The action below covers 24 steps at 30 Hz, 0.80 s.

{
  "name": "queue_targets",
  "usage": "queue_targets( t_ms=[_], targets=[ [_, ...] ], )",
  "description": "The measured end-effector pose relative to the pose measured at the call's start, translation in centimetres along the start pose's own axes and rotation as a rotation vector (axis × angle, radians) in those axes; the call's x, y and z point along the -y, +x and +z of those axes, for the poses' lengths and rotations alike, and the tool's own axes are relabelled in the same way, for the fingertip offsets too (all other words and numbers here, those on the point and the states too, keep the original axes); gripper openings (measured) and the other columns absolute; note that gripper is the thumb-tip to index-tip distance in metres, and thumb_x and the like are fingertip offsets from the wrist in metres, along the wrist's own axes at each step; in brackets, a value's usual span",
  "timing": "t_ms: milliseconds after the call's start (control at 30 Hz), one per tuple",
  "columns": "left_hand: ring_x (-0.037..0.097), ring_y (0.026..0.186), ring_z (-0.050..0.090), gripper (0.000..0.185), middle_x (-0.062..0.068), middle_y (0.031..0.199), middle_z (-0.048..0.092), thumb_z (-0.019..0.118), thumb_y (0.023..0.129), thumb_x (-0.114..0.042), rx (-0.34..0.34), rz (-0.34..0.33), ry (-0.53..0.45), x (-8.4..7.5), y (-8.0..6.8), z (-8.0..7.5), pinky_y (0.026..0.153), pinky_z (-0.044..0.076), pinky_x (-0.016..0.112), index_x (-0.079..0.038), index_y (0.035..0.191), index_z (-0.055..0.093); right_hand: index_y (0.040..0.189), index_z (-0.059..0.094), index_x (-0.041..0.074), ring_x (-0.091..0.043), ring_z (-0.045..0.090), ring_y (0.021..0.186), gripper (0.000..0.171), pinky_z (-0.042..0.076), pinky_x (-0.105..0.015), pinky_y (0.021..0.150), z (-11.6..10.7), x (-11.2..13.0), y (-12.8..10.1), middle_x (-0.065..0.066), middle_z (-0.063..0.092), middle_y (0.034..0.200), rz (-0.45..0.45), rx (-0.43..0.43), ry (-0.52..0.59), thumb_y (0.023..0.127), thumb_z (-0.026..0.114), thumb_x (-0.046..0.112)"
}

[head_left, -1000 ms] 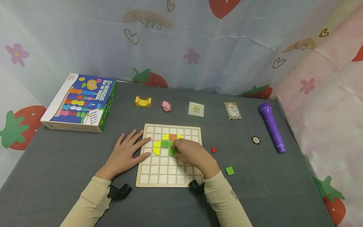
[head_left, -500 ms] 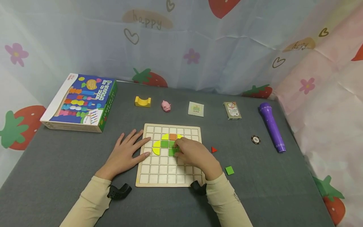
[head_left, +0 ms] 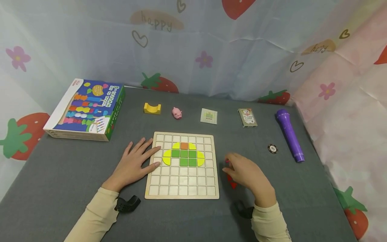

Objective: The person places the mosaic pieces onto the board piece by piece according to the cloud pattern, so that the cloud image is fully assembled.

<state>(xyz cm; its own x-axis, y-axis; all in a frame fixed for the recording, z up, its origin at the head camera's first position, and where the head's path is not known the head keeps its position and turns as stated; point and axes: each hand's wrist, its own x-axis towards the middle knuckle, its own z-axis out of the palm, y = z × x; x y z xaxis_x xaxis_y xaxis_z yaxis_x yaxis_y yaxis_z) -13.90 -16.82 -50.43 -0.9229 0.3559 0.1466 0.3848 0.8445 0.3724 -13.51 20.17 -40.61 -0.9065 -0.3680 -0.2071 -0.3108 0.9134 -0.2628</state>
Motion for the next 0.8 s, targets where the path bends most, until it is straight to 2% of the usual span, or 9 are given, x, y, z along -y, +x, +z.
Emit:
queue_targets(
  t_ms=[233, 433, 600, 800],
  targets=[
    [0.032, 0.145, 0.019, 0.065, 0.007, 0.156, 0.03, 0.054, 0.09, -0.058, -0.008, 0.008, -0.007, -0.1, -0.1, 0.3, 0.114, 0.006, 0.061, -0.029, 0.146, 0.042, 0.113, 0.06, 0.003, -0.02, 0.059, 0.085, 0.038, 0.049, -0.041, 0.074, 0.5, -3.8, -3.3, -0.007, 0.061, 0.095, 0.09, 0.026, 0.036, 0.083, 0.075, 0.022],
    [0.033, 0.145, 0.02, 0.064, 0.008, 0.155, 0.031, 0.055, 0.09, -0.058, -0.022, 0.012, -0.013, 0.0, -0.1, 0.2, 0.113, 0.007, 0.061, -0.029, 0.146, 0.043, 0.112, 0.058, 0.003, -0.022, 0.058, 0.087, 0.047, 0.048, -0.043, 0.075, 0.9, -5.0, -4.5, -0.008, 0.059, 0.096, 0.13, 0.065, 0.088, 0.076, 0.081, 0.023],
    [0.033, 0.145, 0.019, 0.065, 0.008, 0.156, 0.03, 0.055, 0.09, -0.058, -0.009, 0.008, -0.004, 0.1, 0.0, -0.1, 0.114, 0.007, 0.061, -0.029, 0.146, 0.041, 0.104, 0.057, 0.002, -0.018, 0.052, 0.076, 0.035, 0.045, -0.038, 0.068, 1.1, -5.1, -4.4, -0.005, 0.055, 0.085, 0.095, 0.042, 0.122, 0.079, 0.078, 0.016],
    [0.033, 0.146, 0.018, 0.065, 0.008, 0.156, 0.029, 0.055, 0.09, -0.058, -0.004, 0.008, -0.008, 0.1, 0.0, 0.1, 0.114, 0.006, 0.061, -0.029, 0.146, 0.042, 0.099, 0.057, 0.001, -0.016, 0.048, 0.072, 0.023, 0.042, -0.034, 0.063, 1.8, -5.1, -4.0, -0.004, 0.052, 0.08, 0.039, -0.028, 0.098, 0.084, 0.073, 0.008]
  ],
)
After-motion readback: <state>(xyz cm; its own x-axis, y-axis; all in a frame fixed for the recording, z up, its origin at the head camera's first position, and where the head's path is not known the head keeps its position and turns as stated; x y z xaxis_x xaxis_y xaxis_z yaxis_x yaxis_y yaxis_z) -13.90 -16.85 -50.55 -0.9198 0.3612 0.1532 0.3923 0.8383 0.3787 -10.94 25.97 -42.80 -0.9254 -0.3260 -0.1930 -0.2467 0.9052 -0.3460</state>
